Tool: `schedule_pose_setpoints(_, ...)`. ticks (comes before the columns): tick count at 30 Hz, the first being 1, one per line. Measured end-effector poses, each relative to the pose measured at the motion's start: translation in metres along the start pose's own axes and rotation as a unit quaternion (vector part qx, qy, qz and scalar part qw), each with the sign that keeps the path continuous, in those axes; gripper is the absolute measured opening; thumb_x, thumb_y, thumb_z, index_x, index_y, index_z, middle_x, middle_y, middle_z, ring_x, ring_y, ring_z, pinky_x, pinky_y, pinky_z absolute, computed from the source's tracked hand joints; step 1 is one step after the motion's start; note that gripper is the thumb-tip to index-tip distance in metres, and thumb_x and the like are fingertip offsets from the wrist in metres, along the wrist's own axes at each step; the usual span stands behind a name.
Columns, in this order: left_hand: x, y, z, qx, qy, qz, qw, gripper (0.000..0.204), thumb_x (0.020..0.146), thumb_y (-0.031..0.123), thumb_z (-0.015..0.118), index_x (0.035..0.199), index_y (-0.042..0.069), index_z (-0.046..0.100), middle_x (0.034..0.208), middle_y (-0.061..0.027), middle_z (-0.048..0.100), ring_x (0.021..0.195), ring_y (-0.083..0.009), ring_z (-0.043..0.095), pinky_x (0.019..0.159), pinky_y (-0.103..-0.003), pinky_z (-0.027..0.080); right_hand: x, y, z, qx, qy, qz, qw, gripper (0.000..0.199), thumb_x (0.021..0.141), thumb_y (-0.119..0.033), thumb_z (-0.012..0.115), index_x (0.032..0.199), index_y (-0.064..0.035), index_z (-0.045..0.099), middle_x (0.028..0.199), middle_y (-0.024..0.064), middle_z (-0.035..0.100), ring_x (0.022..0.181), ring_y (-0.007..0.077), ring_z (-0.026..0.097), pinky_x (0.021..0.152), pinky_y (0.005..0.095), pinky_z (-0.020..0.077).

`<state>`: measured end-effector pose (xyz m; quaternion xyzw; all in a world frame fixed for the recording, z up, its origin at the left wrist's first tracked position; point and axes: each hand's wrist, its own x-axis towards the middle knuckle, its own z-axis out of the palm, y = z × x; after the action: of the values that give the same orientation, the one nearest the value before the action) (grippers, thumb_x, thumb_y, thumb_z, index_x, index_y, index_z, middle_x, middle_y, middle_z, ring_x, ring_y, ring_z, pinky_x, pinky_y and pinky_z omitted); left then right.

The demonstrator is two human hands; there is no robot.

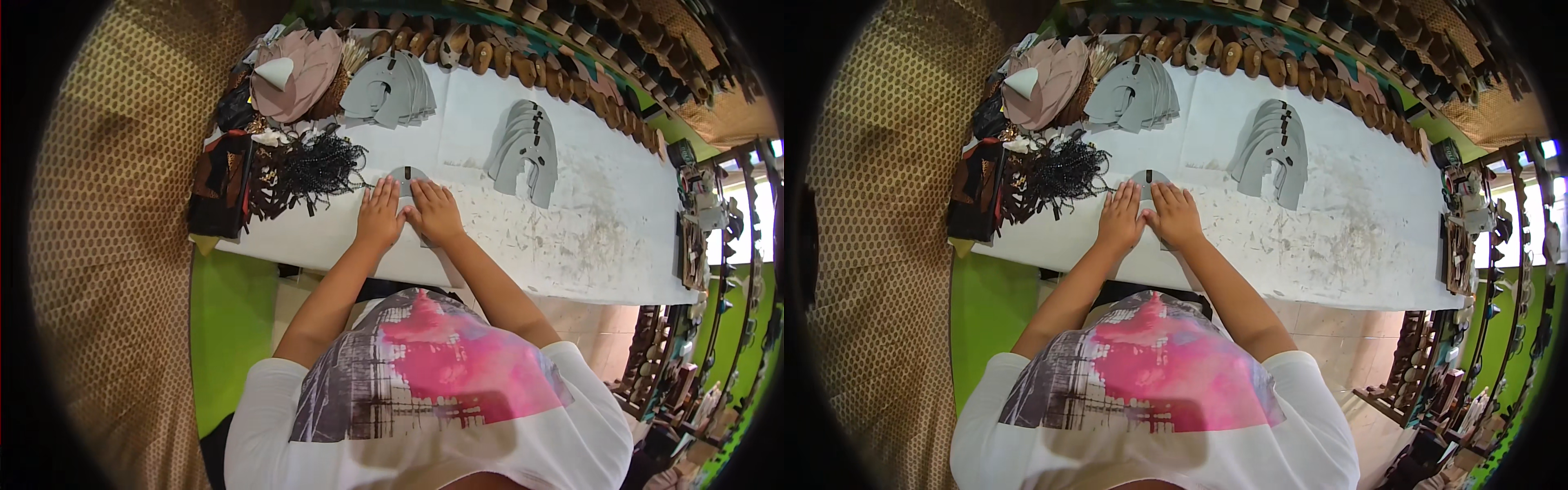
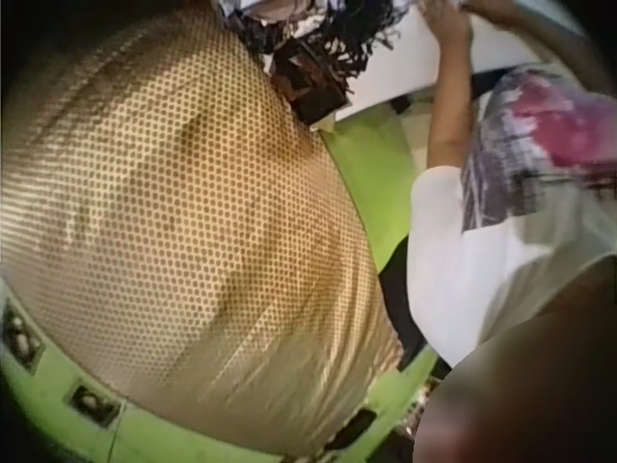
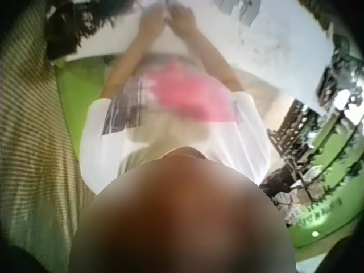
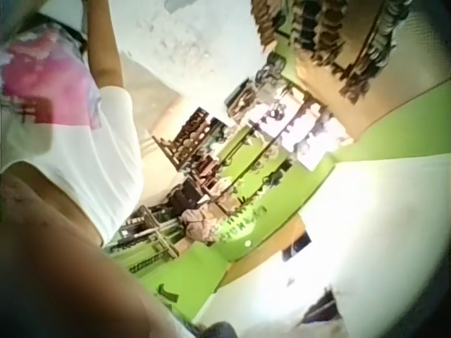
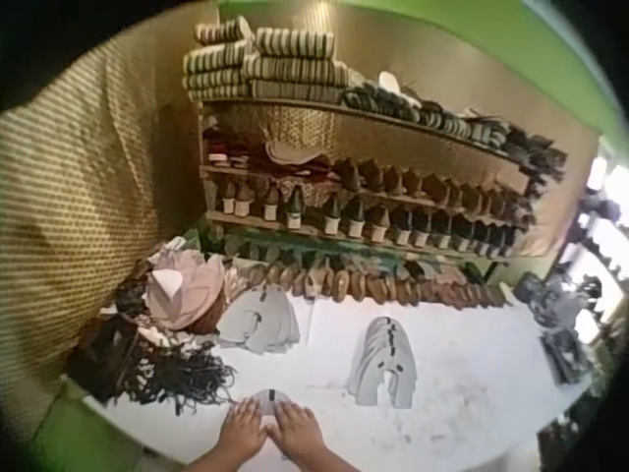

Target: Threading laces or decorative elements through pre-cut holes in shoe upper components.

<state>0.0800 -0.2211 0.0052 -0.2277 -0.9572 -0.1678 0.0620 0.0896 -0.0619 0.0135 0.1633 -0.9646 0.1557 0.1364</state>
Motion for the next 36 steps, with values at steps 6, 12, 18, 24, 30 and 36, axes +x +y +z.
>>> schedule_pose_setpoints(6,0.001,0.003,0.003,-0.020,0.007,-0.008,1.000,0.057,0.082,0.026,0.049,0.133,0.002,0.038,0.141,-0.0147,0.034,0.133,-0.0274,0.028,0.107,-0.048,0.019,0.029,-0.008,0.003,-0.077,-0.013,0.042,0.996,0.060,0.083,-0.053,0.046,0.122,-0.0086,0.052,0.102,0.0053,0.054,0.091,0.0229,0.050,0.073,0.0407,0.0391)
schedule_pose_setpoints(12,-0.001,-0.001,0.003,-0.035,0.007,-0.007,0.999,0.057,0.082,0.027,0.051,0.132,0.002,0.039,0.141,-0.0150,0.033,0.133,-0.0272,0.027,0.108,-0.047,0.018,0.037,-0.019,0.004,-0.122,-0.083,0.101,0.984,0.065,0.080,-0.058,0.045,0.123,-0.0099,0.052,0.105,0.0049,0.054,0.091,0.0234,0.050,0.073,0.0402,0.0387)
schedule_pose_setpoints(18,0.000,-0.001,0.000,-0.037,-0.022,0.003,0.999,0.061,0.083,0.032,0.051,0.134,0.003,0.035,0.142,-0.0144,0.031,0.134,-0.0268,0.025,0.108,-0.050,0.014,0.042,-0.008,-0.002,-0.049,-0.071,0.133,0.987,0.062,0.082,-0.053,0.048,0.126,-0.0087,0.049,0.108,0.0060,0.055,0.097,0.0257,0.051,0.078,0.0426,0.0401)
schedule_pose_setpoints(24,0.007,0.002,-0.010,0.011,-0.052,0.002,0.999,0.062,0.083,0.034,0.050,0.136,0.007,0.034,0.141,-0.0151,0.031,0.133,-0.0266,0.025,0.107,-0.055,0.009,-0.002,-0.016,-0.004,-0.042,-0.060,0.063,0.995,0.053,0.087,-0.040,0.046,0.132,-0.0108,0.042,0.132,0.0090,0.044,0.123,0.0273,0.040,0.098,0.0483,0.0326)
schedule_pose_setpoints(30,0.011,-0.002,-0.010,0.017,-0.079,0.021,0.997,0.061,0.084,0.035,0.048,0.137,0.008,0.033,0.141,-0.0153,0.031,0.133,-0.0269,0.025,0.107,-0.055,0.006,-0.004,-0.019,-0.002,-0.008,-0.107,0.133,0.985,0.051,0.090,-0.037,0.042,0.135,-0.0122,0.038,0.143,0.0074,0.032,0.133,0.0279,0.027,0.107,0.0486,0.0201)
schedule_pose_setpoints(36,-0.009,-0.011,-0.005,-0.007,-0.088,0.040,0.995,0.063,0.086,0.036,0.047,0.138,0.005,0.030,0.144,-0.0159,0.026,0.135,-0.0281,0.021,0.108,-0.052,0.007,-0.020,-0.036,-0.003,-0.017,-0.106,0.152,0.983,0.058,0.090,-0.044,0.040,0.138,-0.0103,0.033,0.145,0.0117,0.027,0.135,0.0302,0.023,0.107,0.0519,0.0161)
